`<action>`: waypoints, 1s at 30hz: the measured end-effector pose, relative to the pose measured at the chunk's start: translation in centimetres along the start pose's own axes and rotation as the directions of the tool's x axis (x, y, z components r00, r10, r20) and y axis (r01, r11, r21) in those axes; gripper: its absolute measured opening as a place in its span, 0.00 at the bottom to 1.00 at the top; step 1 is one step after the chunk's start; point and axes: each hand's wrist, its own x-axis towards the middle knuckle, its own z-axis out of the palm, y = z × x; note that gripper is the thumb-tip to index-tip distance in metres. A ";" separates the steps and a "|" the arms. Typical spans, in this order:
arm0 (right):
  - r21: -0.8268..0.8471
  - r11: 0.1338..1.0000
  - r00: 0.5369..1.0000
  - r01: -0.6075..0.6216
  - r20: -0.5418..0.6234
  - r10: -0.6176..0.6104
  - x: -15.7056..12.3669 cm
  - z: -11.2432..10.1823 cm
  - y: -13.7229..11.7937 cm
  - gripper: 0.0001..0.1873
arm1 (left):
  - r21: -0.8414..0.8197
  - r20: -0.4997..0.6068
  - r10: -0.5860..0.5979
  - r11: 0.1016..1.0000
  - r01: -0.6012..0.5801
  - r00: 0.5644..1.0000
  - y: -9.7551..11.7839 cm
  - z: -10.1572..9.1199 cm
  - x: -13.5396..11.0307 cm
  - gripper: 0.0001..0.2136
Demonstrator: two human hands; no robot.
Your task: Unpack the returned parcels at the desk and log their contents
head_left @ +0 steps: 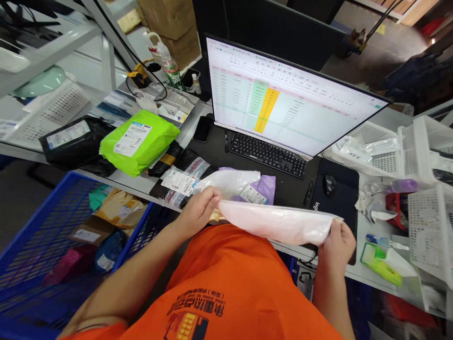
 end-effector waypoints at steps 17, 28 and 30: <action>-0.391 0.892 0.892 0.225 0.452 -0.027 -1.4 3.9 12.3 0.31 | 0.175 -0.030 -0.286 0.942 0.287 0.958 -14.2 16.1 2.9 0.36; 0.142 0.954 0.937 -0.264 0.273 0.219 -3.1 3.7 9.0 0.34 | 0.204 -0.136 -0.355 0.903 0.377 0.925 -15.4 17.4 2.0 0.24; 0.143 0.957 0.940 -0.252 0.270 0.207 -3.2 3.4 8.4 0.32 | 0.221 -0.141 -0.367 0.894 0.390 0.920 -15.2 17.5 1.9 0.23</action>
